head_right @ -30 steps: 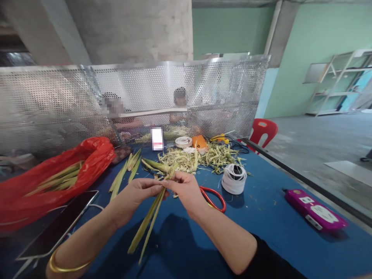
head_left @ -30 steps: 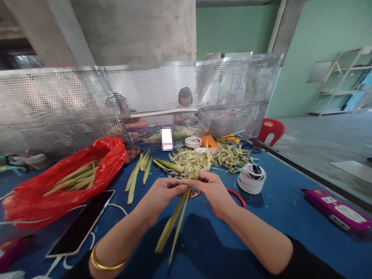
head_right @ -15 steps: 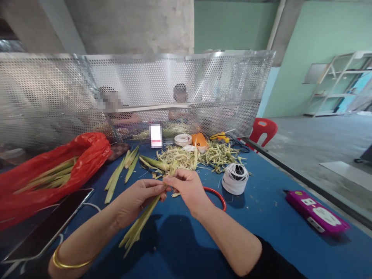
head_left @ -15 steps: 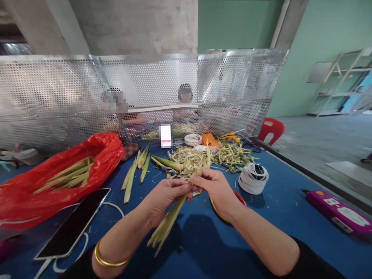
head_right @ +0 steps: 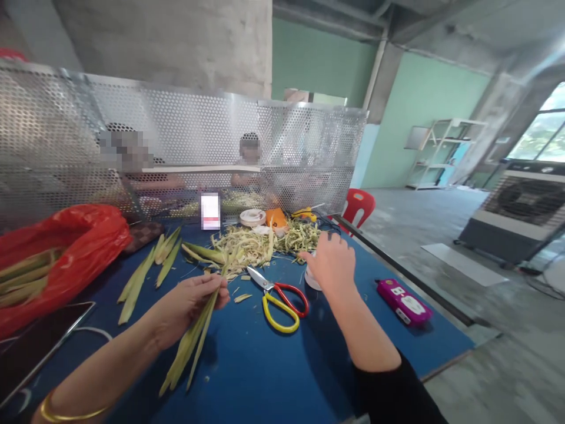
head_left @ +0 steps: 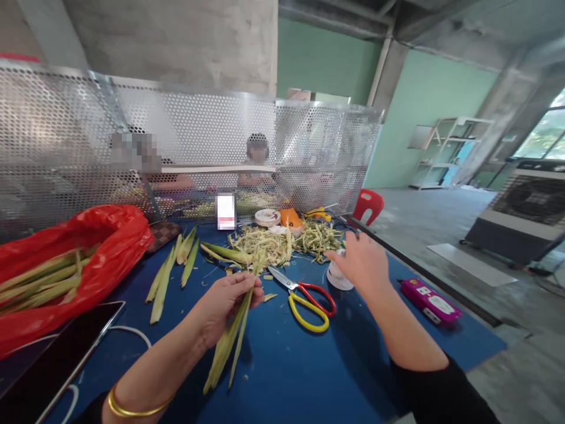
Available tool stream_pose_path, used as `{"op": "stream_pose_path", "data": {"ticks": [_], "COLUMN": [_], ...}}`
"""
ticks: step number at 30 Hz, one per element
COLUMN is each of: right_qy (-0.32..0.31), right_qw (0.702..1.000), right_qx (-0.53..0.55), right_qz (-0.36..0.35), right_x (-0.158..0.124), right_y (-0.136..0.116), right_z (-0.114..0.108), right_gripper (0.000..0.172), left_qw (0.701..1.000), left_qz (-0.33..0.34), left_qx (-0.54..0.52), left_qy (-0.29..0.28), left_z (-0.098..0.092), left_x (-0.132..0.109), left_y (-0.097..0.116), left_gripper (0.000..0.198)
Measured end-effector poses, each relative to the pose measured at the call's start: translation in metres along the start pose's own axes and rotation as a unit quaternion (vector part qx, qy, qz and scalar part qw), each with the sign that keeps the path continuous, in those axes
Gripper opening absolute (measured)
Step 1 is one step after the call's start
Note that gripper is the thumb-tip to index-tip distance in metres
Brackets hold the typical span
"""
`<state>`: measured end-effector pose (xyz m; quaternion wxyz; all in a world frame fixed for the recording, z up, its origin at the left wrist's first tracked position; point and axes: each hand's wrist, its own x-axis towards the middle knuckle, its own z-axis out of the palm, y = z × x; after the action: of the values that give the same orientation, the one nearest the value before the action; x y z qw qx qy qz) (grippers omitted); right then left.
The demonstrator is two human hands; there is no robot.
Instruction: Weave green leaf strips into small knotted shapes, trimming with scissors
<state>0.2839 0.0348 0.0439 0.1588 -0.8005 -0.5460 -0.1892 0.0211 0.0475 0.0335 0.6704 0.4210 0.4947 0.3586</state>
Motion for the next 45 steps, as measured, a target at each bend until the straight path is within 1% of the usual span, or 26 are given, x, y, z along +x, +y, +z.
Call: {"op": "stream_pose_path", "data": {"ticks": [1,2,3,4,6,9,10,11,13,15,18,20,24,28,33,36,39,41,45], "right_qy": [-0.072,-0.129,-0.157,-0.177,-0.193,-0.234,-0.252,-0.268,-0.285,-0.277,-0.237,-0.217,-0.193,-0.175,-0.155,-0.153,-0.165,-0.190,-0.247], "right_qw": [0.997,0.991,0.987,0.984,0.981,0.969,0.962,0.953,0.942,0.944,0.959,0.962,0.953,0.941,0.925,0.924,0.918,0.905,0.866], "right_qx": [-0.025,-0.033,-0.034,-0.031,-0.018,0.022,0.042,0.063,0.094,0.107,0.113,0.130,0.186,0.235,0.291,0.285,0.280,0.277,0.260], "right_qz": [0.019,0.025,0.021,0.014,-0.011,-0.073,-0.100,-0.125,-0.151,-0.143,-0.106,-0.104,-0.139,-0.169,-0.190,-0.203,-0.228,-0.260,-0.348], "right_x": [0.003,0.005,0.006,0.008,0.011,0.018,0.020,0.022,0.023,0.021,0.016,0.015,0.021,0.024,0.022,0.020,0.018,0.017,0.012], "right_y": [0.007,0.012,0.015,0.017,0.020,0.031,0.036,0.041,0.048,0.048,0.042,0.039,0.042,0.043,0.040,0.043,0.050,0.055,0.060], "right_z": [0.003,0.006,0.009,0.012,0.015,0.011,0.008,0.006,0.005,0.008,0.017,0.018,0.003,-0.015,-0.021,-0.022,-0.020,-0.018,-0.009], "right_gripper": [0.055,0.053,0.052,0.049,0.043,0.038,0.042,0.051,0.064,0.064,0.051,0.047,0.046,0.045,0.047,0.048,0.059,0.062,0.056], "left_qw": [1.000,1.000,1.000,1.000,0.999,0.999,0.999,0.999,0.999,0.999,0.998,0.997,0.995,0.988,0.977,0.978,0.984,0.987,0.989], "left_qz": [0.000,-0.001,-0.004,-0.006,-0.007,-0.014,-0.021,-0.028,-0.040,-0.044,-0.043,-0.037,-0.017,-0.015,-0.029,-0.032,-0.028,-0.028,-0.037], "left_qx": [0.003,0.005,0.008,0.009,0.007,-0.005,-0.007,-0.006,0.001,0.011,0.024,0.028,0.013,-0.015,-0.041,-0.046,-0.068,-0.085,-0.103], "left_qy": [-0.003,-0.008,-0.014,-0.021,-0.035,-0.037,-0.032,-0.027,-0.022,-0.027,-0.050,-0.067,-0.099,-0.154,-0.209,-0.201,-0.163,-0.132,-0.094], "left_z": [0.002,0.004,0.005,0.007,0.009,0.010,0.010,0.011,0.014,0.020,0.033,0.044,0.065,0.084,0.099,0.098,0.089,0.082,0.072], "left_x": [0.000,0.001,0.001,0.002,0.003,0.004,0.005,0.005,0.007,0.009,0.013,0.017,0.028,0.041,0.048,0.046,0.046,0.048,0.053], "left_y": [-0.001,-0.003,-0.004,-0.005,-0.007,-0.009,-0.009,-0.009,-0.008,-0.008,-0.006,-0.005,-0.005,-0.012,-0.025,-0.028,-0.025,-0.023,-0.022], "left_gripper": [0.011,0.011,0.011,0.011,0.011,0.010,0.009,0.009,0.010,0.010,0.009,0.009,0.012,0.008,0.012,0.013,0.016,0.015,0.012]}}
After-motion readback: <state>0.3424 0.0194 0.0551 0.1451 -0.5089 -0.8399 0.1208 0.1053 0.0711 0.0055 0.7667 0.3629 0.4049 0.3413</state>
